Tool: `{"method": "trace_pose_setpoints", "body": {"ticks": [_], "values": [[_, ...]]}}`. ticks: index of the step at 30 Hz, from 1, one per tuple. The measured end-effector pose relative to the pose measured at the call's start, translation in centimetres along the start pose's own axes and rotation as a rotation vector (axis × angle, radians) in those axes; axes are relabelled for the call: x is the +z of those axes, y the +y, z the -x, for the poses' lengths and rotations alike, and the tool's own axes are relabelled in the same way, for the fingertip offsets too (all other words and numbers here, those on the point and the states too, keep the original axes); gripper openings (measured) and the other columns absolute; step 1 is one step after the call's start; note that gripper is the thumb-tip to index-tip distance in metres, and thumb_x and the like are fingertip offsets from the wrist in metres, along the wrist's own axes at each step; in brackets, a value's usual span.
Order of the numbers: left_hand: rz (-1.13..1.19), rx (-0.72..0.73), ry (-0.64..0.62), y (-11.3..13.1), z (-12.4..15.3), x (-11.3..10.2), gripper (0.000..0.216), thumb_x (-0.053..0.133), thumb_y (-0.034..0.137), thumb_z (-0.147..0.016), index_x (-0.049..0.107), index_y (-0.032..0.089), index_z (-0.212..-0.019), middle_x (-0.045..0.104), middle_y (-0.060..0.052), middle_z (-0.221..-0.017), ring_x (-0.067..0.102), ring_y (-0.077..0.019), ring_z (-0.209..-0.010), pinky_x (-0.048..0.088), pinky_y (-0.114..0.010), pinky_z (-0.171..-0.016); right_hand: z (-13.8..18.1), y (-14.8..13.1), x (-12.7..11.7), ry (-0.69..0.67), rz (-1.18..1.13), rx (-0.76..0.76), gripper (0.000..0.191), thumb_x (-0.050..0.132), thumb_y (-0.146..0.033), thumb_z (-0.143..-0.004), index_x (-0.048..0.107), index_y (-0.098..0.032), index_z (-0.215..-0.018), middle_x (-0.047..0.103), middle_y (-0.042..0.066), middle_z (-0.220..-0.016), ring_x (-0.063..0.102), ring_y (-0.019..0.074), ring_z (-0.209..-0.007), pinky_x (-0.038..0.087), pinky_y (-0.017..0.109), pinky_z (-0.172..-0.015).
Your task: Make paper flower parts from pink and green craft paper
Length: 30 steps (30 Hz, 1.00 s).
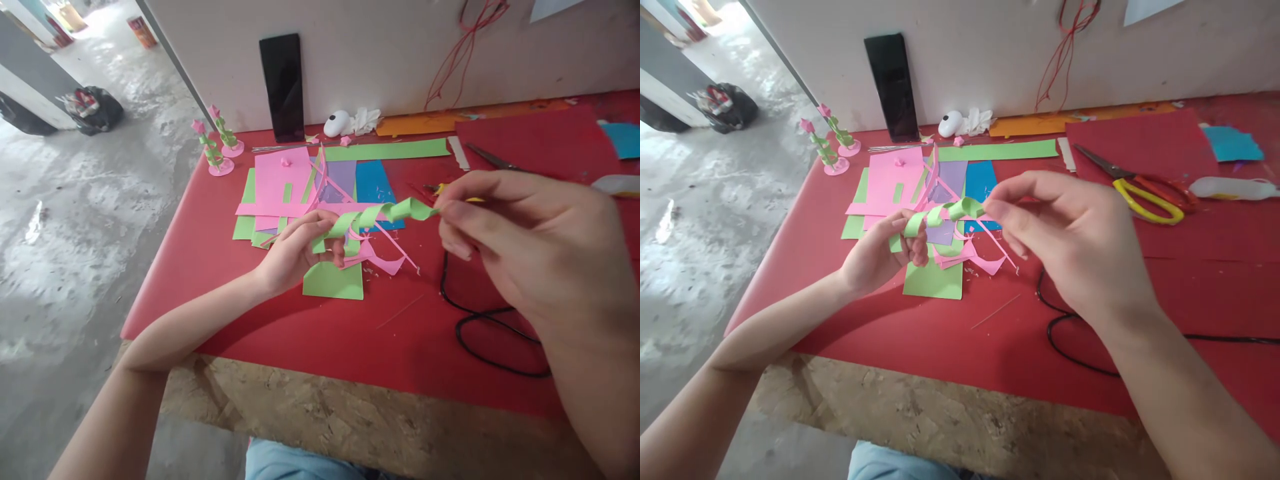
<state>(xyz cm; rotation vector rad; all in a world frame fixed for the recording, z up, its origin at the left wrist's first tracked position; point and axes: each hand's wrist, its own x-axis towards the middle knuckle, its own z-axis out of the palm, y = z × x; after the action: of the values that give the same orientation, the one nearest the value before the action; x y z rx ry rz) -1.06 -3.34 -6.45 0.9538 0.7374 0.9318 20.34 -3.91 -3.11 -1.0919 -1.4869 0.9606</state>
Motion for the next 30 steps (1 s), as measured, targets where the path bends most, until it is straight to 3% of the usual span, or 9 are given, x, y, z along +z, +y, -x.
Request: {"method": "trace_pose_setpoints", "body": {"ticks": [4, 9, 13, 15, 18, 21, 25, 27, 30], "values": [[0.014, -0.064, -0.009, -0.2, -0.3, -0.4, 0.016, 0.046, 0.034, -0.083, 0.047, 0.018, -0.079, 0.056, 0.005, -0.056, 0.055, -0.0062, -0.047, 0.048, -0.019, -0.053, -0.4, -0.3, -0.8, 0.076, -0.018, -0.042, 0.002, 0.07, -0.026, -0.078, 0.07, -0.023, -0.077, 0.053, -0.003, -0.06, 0.046, 0.0055, -0.05, 0.031, 0.025, -0.044], [-0.057, -0.206, -0.087, -0.9, -0.9, -1.0, 0.037, 0.032, 0.048, -0.085, 0.049, 0.016, -0.076, 0.056, 0.0, -0.046, 0.05, -0.0107, -0.035, 0.042, -0.022, -0.04, -0.7, -0.6, -1.1, 0.138, -0.039, -0.038, 0.001, 0.07, -0.02, -0.076, 0.069, -0.021, -0.077, 0.054, -0.002, -0.061, 0.047, 0.0061, -0.049, 0.031, 0.026, -0.043], [-0.164, -0.142, -0.037, -1.9, -1.2, -1.4, 0.037, 0.034, 0.045, -0.087, 0.049, 0.016, -0.103, 0.066, -0.004, -0.072, 0.06, -0.0134, -0.051, 0.045, -0.023, -0.04, -0.6, -0.4, -1.1, 0.083, -0.031, -0.036, 0.005, 0.068, -0.018, -0.078, 0.07, -0.022, -0.076, 0.055, -0.002, -0.061, 0.048, 0.0058, -0.052, 0.032, 0.024, -0.045], [-0.211, -0.028, 0.022, -2.3, -1.2, -1.6, 0.03, 0.043, 0.036, -0.085, 0.046, 0.018, -0.109, 0.065, -0.006, -0.093, 0.065, -0.0133, -0.071, 0.051, -0.022, -0.049, -0.5, -0.3, -1.0, 0.05, -0.015, -0.022, 0.004, 0.068, -0.022, -0.078, 0.07, -0.023, -0.075, 0.053, -0.002, -0.059, 0.049, 0.0063, -0.053, 0.032, 0.024, -0.045], [-0.319, 0.213, 0.063, -2.3, -1.1, -2.0, 0.034, 0.055, 0.022, -0.08, 0.047, 0.023, -0.112, 0.058, -0.005, -0.113, 0.06, -0.013, -0.102, 0.055, -0.024, -0.078, -0.4, -0.2, -0.7, 0.017, -0.01, 0.015, 0.006, 0.069, -0.026, -0.077, 0.07, -0.022, -0.073, 0.053, -0.002, -0.058, 0.047, 0.0054, -0.05, 0.031, 0.023, -0.044], [-0.698, 0.693, 0.009, -1.4, -1.0, -2.0, 0.054, 0.058, 0.015, -0.08, 0.04, 0.03, -0.13, 0.049, -0.005, -0.131, 0.049, -0.0177, -0.124, 0.051, -0.03, -0.095, -0.4, -0.2, -0.5, -0.017, -0.033, 0.065, 0.007, 0.07, -0.03, -0.076, 0.07, -0.023, -0.074, 0.052, -0.003, -0.057, 0.045, 0.005, -0.047, 0.031, 0.022, -0.042], [-1.18, 1.229, -0.052, 0.2, -1.0, -1.0, 0.067, 0.062, 0.017, -0.083, 0.031, 0.033, -0.141, 0.049, -0.004, -0.134, 0.047, -0.0214, -0.131, 0.044, -0.038, -0.108, -0.2, -0.2, -0.3, -0.106, -0.057, 0.191, 0.016, 0.072, -0.04, -0.074, 0.069, -0.025, -0.075, 0.049, -0.004, -0.052, 0.043, 0.005, -0.046, 0.03, 0.02, -0.04], [-1.328, 1.287, -0.069, 0.7, -1.1, -0.3, 0.056, 0.059, 0.015, -0.085, 0.04, 0.031, -0.135, 0.053, -0.004, -0.133, 0.049, -0.0209, -0.131, 0.042, -0.039, -0.111, 0.0, -0.1, 0.0, -0.182, -0.079, 0.24, 0.022, 0.072, -0.046, -0.073, 0.069, -0.025, -0.076, 0.049, -0.004, -0.052, 0.043, 0.0053, -0.046, 0.03, 0.021, -0.04], [-1.357, 1.303, -0.128, 1.1, -1.1, 0.4, 0.035, 0.056, 0.013, -0.087, 0.052, 0.021, -0.121, 0.062, -0.008, -0.121, 0.061, -0.017, -0.116, 0.054, -0.03, -0.098, 0.3, 0.1, 0.5, -0.277, -0.12, 0.276, 0.024, 0.07, -0.05, -0.073, 0.07, -0.027, -0.078, 0.048, -0.004, -0.051, 0.041, 0.0051, -0.045, 0.029, 0.021, -0.04]]}}
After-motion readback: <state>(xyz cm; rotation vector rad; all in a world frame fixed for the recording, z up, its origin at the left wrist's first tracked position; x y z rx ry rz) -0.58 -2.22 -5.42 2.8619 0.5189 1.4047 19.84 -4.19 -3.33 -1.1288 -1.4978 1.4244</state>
